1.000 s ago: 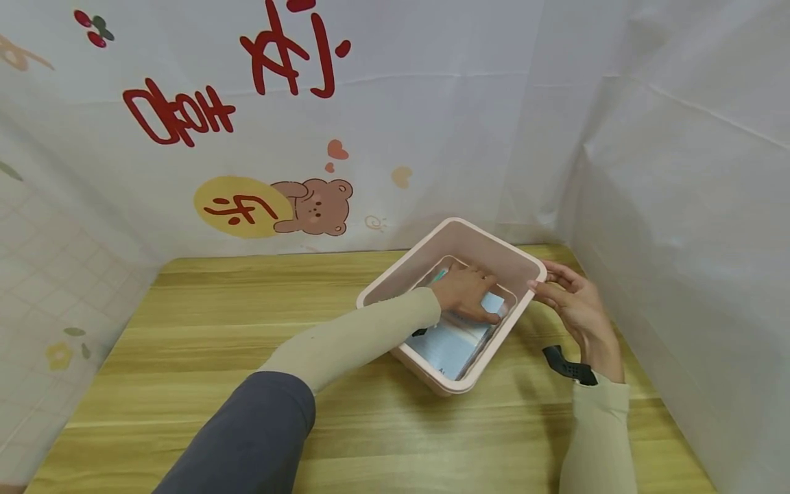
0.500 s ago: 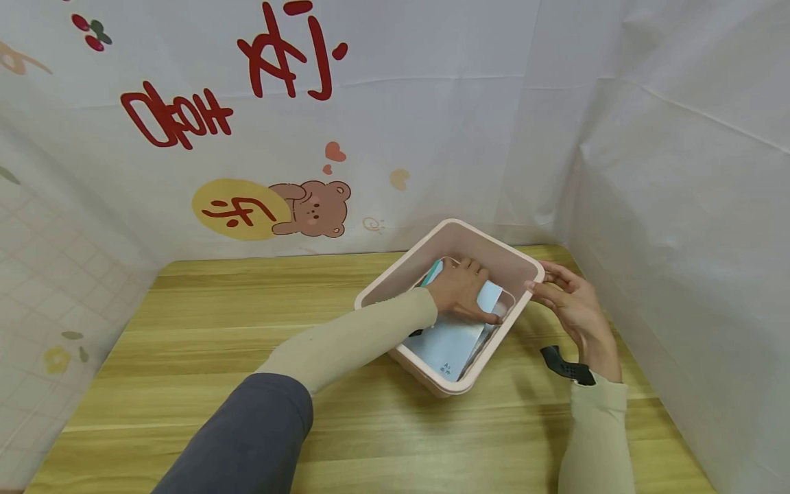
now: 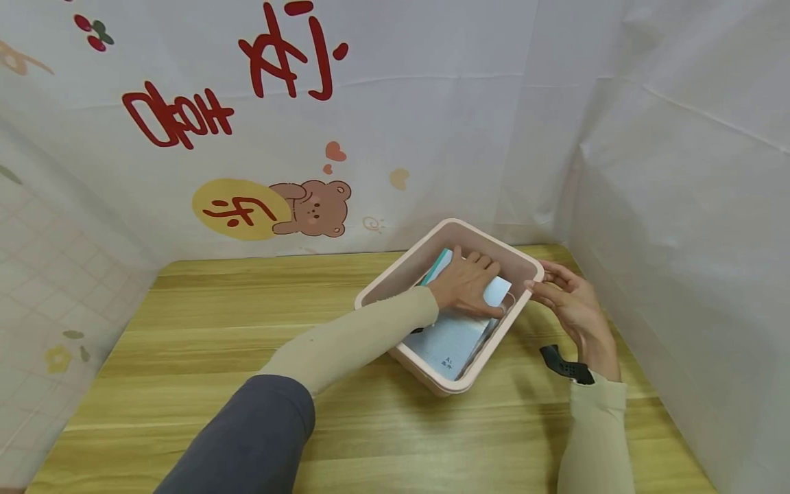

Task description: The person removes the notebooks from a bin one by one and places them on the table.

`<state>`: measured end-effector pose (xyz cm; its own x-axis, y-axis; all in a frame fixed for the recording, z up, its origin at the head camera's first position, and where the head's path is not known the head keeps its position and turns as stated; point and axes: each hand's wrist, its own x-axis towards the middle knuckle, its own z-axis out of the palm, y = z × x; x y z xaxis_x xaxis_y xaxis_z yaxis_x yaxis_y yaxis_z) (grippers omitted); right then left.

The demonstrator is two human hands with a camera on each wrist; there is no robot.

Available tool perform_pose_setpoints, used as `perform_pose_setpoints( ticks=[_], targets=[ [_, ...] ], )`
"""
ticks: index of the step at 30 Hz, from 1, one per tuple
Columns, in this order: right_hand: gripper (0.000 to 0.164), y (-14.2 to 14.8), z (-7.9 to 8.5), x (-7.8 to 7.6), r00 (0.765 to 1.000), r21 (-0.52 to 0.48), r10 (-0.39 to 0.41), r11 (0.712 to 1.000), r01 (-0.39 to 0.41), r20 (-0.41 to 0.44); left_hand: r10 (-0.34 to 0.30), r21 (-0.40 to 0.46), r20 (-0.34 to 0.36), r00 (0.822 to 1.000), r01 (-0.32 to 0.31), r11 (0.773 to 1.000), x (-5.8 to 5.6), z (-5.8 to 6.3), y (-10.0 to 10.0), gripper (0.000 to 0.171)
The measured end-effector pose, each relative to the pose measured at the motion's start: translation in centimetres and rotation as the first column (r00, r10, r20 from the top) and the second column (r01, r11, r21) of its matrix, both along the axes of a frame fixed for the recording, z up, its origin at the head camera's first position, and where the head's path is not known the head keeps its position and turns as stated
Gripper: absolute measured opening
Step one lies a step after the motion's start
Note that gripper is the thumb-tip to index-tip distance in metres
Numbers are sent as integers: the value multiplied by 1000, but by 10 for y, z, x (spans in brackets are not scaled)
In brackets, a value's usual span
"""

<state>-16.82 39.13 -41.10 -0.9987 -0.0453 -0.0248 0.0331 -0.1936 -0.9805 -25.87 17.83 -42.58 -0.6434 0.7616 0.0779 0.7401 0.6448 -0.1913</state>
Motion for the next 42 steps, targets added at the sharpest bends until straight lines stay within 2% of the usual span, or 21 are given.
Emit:
perform_pose_setpoints(
  ticks=[10, 16, 28, 36, 42],
  targets=[
    [46, -1, 0, -1, 1000, -15, 1, 1000, -1, 5, -10, -27, 31, 999, 11, 1000, -4, 20, 2, 85],
    [48, -1, -2, -3, 1000, -12, 1, 1000, -1, 9, 24, -30, 41, 999, -23, 999, -9, 43, -1, 92],
    [48, 0, -4, -5, 1000, -26, 10, 1000, -10, -4, 26, -8, 4, 1000, -26, 1000, -12, 92, -17, 85],
    [50, -2, -2, -5, 1000, -36, -2, 999, 2, 8, 32, 75, -14, 999, -31, 997, -10, 118, -35, 85],
    [47, -3, -2, -5, 1000, -27, -7, 1000, 7, 6, 55, 138, -42, 998, -48, 989, -6, 144, -51, 85]
  ],
)
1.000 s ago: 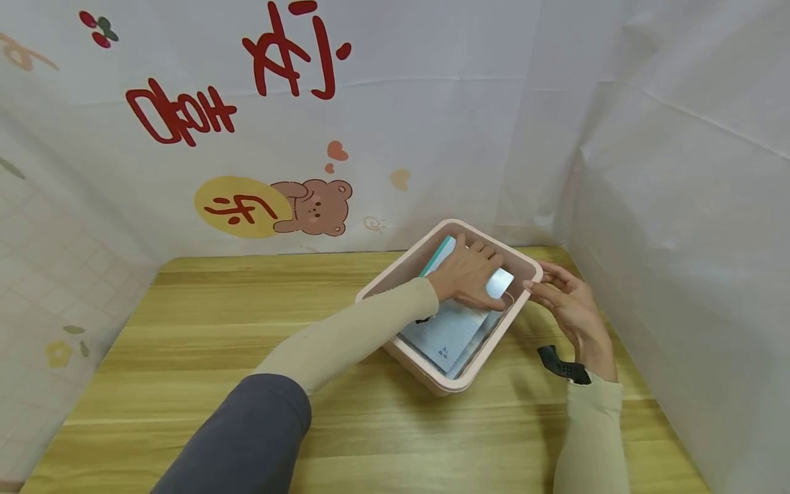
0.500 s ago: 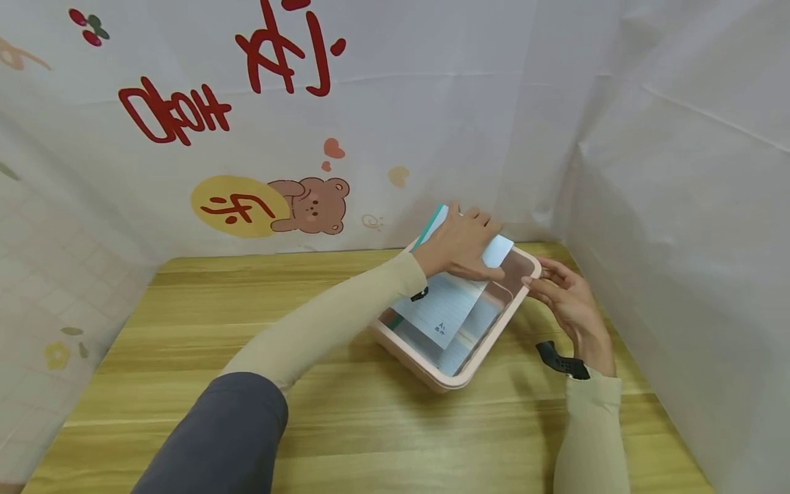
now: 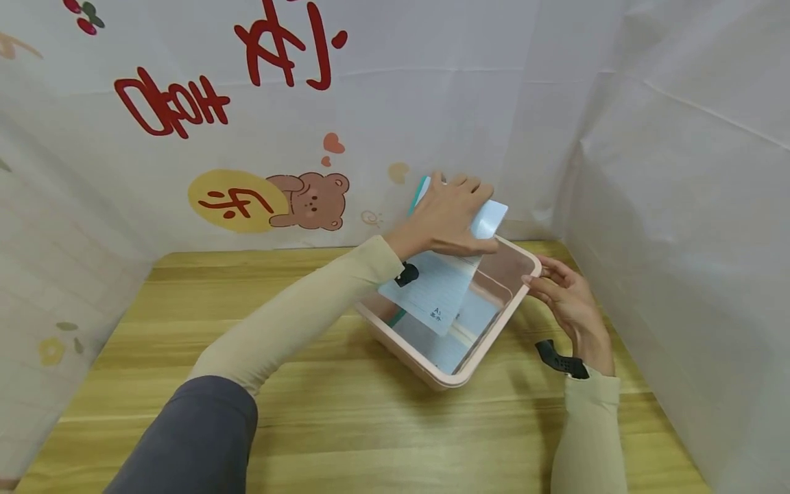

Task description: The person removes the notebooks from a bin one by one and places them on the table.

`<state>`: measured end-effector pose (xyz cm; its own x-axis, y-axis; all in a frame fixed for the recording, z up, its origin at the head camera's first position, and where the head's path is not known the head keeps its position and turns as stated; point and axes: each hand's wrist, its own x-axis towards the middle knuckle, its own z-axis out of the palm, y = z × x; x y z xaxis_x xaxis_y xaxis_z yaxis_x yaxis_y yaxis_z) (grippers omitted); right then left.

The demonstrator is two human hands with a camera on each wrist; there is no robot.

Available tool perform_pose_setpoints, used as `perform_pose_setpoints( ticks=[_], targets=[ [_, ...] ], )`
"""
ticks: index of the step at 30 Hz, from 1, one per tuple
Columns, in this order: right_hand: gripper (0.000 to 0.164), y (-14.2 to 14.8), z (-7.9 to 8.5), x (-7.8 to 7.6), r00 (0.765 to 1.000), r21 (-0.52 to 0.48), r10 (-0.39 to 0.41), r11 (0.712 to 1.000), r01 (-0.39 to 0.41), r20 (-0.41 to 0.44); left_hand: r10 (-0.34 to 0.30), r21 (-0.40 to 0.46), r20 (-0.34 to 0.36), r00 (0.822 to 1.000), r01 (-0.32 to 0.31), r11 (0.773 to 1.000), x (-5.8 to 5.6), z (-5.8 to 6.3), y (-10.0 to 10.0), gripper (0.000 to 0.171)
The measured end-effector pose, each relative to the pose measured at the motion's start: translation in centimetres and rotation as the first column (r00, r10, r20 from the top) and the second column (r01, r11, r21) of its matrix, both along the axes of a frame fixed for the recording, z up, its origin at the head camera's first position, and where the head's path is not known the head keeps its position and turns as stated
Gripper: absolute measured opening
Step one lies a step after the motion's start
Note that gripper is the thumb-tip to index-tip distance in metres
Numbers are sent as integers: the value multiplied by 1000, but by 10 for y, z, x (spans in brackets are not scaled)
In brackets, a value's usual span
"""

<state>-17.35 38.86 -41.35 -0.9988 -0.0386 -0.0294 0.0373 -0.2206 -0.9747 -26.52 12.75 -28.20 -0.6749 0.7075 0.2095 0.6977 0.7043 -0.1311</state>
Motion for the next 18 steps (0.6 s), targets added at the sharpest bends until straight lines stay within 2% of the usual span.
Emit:
perform_pose_setpoints(
  ticks=[7, 10, 14, 18],
  targets=[
    [52, 1, 0, -1, 1000, 38, 8, 999, -8, -1, 47, 106, 14, 999, -48, 993, -1, 34, -24, 82],
    [54, 1, 1, -1, 1000, 19, 14, 1000, -14, 2, 71, 154, 3, 997, -70, 985, -3, 45, -36, 75],
    [52, 0, 2, 0, 1000, 9, 3, 1000, -3, 1, 105, 238, -12, 994, -99, 966, -9, 51, -55, 63],
    [48, -1, 1, 1, 1000, -15, -2, 1000, 2, -4, 137, 277, -8, 991, -129, 952, -15, 50, -77, 61]
  ],
)
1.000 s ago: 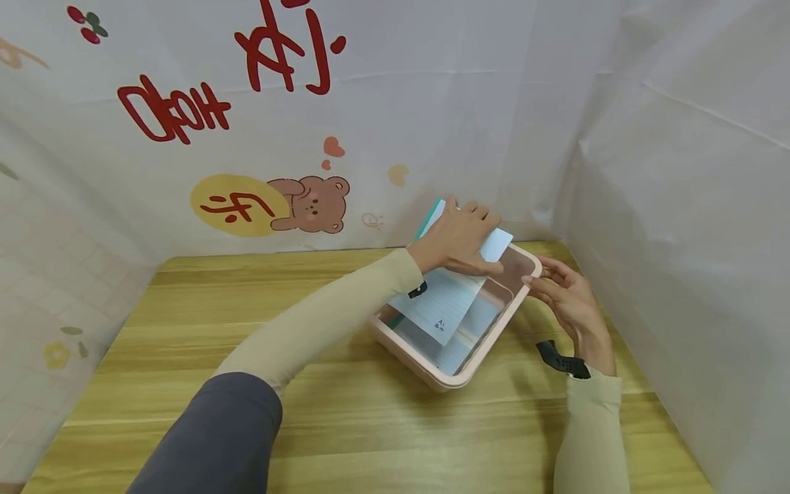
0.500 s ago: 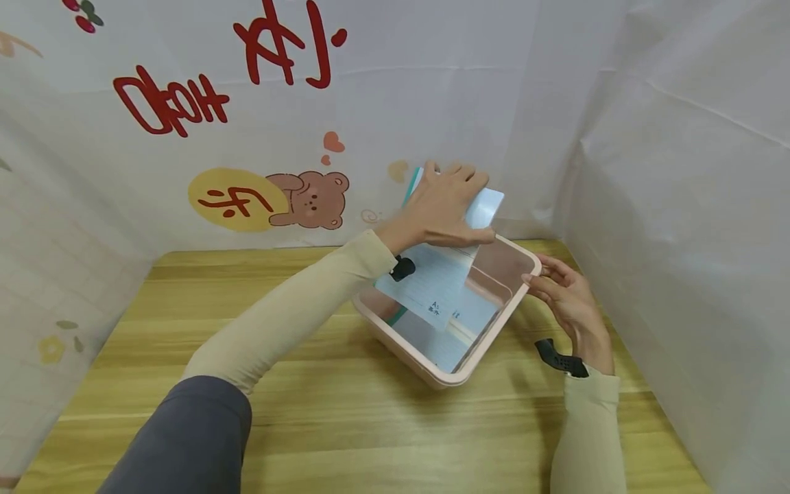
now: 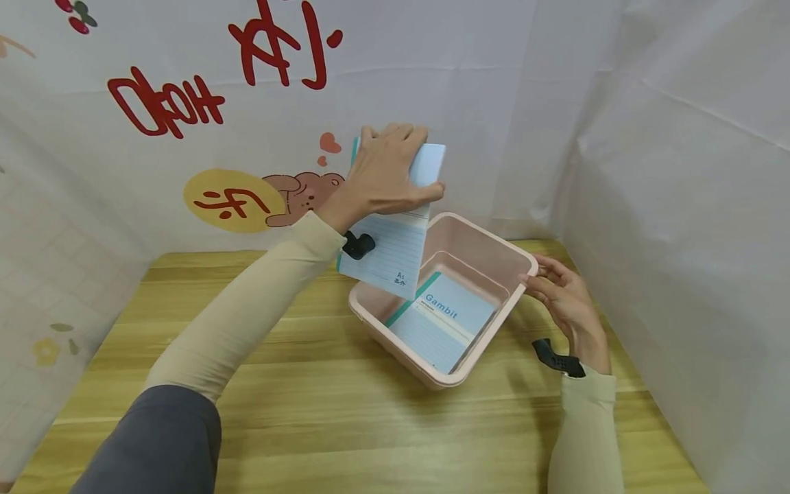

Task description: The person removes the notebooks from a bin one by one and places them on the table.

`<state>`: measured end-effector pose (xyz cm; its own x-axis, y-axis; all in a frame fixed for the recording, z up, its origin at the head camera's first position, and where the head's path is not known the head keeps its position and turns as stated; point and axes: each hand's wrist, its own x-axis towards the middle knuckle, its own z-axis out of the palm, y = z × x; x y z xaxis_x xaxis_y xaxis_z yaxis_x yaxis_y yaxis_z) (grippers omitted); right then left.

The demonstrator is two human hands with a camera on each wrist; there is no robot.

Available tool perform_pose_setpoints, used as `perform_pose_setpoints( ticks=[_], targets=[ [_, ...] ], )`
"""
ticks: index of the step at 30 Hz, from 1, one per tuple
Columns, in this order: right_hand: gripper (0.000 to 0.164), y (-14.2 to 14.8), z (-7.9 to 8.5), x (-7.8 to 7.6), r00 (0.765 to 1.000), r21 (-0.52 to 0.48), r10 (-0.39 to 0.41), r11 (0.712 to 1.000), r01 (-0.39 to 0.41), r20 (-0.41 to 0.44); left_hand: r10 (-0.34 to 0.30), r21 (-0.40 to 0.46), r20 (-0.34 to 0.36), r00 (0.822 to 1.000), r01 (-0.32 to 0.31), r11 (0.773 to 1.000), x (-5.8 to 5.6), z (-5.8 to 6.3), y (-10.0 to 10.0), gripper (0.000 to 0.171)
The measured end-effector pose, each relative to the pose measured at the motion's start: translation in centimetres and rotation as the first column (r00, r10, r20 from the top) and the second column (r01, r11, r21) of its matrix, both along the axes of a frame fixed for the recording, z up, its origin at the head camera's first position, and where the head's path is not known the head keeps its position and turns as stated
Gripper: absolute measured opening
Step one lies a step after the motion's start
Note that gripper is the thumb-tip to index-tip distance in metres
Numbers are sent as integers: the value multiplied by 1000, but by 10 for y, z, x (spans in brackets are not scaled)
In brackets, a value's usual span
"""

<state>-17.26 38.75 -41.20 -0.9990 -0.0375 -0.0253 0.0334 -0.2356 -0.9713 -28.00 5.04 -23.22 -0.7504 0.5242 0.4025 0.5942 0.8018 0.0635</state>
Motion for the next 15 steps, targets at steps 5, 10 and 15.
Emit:
perform_pose_setpoints(
  ticks=[5, 10, 15],
  targets=[
    [49, -1, -1, 0, 1000, -3, 4, 1000, -4, -6, 39, 16, 5, 999, -39, 999, -6, -6, -33, 61],
    [47, -1, -2, -1, 1000, 0, 10, 1000, -10, -18, 95, 25, 32, 995, -96, 995, -10, -14, -66, 63],
    [47, -1, -1, 0, 1000, -7, 7, 1000, -7, -17, 128, 37, 66, 990, -131, 991, -12, -30, -94, 62]
  ],
)
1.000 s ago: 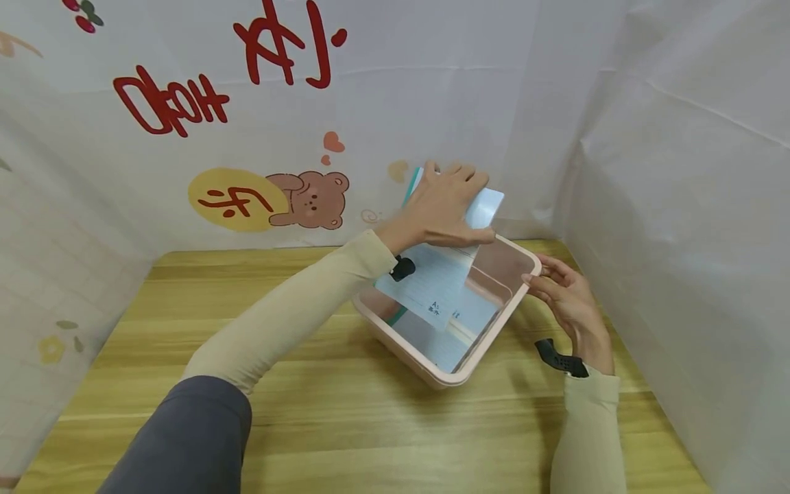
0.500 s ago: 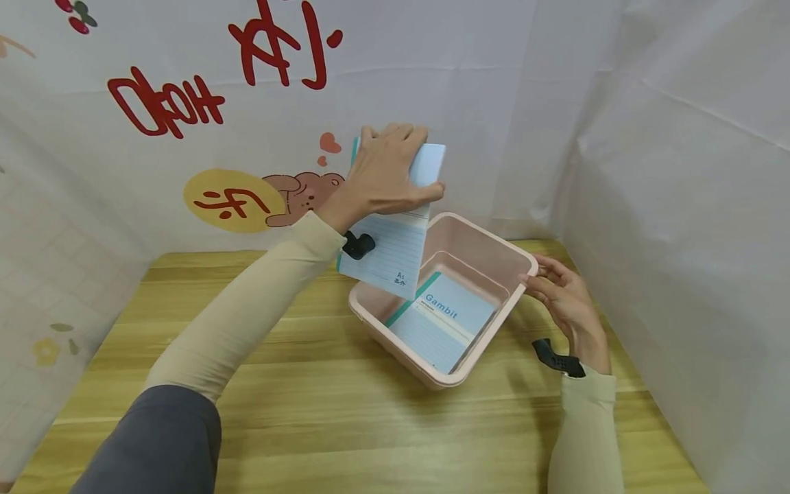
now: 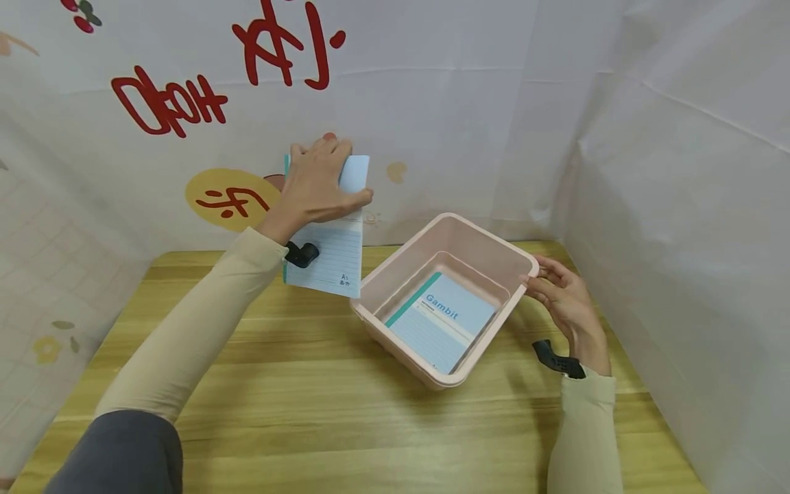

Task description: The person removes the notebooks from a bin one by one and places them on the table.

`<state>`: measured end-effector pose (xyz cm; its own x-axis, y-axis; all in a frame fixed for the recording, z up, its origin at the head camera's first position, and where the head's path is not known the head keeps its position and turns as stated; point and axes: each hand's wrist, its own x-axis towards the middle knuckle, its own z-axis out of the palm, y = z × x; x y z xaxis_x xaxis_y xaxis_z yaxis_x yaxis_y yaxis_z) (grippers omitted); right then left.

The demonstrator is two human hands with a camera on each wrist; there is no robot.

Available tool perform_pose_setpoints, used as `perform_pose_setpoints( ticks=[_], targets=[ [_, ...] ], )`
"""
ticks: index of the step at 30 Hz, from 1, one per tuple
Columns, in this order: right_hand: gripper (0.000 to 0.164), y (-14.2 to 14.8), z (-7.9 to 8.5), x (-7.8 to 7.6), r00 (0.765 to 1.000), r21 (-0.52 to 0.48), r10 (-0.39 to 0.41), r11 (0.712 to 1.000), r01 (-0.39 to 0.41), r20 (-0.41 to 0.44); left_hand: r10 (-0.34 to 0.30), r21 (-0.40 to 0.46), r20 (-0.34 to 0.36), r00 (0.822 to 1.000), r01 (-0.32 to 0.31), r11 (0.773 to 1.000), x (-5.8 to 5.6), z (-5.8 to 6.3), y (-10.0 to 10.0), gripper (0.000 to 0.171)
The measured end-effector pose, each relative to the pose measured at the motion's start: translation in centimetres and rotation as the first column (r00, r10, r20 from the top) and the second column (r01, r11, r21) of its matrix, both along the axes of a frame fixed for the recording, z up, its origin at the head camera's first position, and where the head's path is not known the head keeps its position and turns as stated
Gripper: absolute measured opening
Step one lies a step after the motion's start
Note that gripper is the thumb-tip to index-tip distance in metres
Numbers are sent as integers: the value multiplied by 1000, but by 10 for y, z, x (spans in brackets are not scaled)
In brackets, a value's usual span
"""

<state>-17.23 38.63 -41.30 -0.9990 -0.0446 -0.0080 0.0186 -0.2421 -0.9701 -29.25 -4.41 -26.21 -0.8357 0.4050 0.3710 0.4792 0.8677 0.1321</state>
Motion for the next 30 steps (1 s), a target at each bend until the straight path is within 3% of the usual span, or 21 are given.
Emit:
perform_pose_setpoints(
  ticks=[11, 18, 24, 30],
  targets=[
    [48, 3, -1, 1, 1000, -7, -2, 1000, 3, 11, 106, -9, 109, 988, -106, 994, -2, -45, -41, 78],
    [46, 4, -4, 0, 1000, -2, 9, 1000, -9, -9, 144, -30, 135, 980, -141, 990, -6, -88, -57, 80],
    [46, 4, -4, 0, 1000, 0, 16, 1000, -16, -11, 154, -73, 186, 970, -142, 987, -8, -128, -65, 87],
    [46, 4, -3, -1, 1000, 17, 19, 1000, -19, -12, 161, -79, 231, 959, -147, 986, -15, -161, -67, 88]
  ],
)
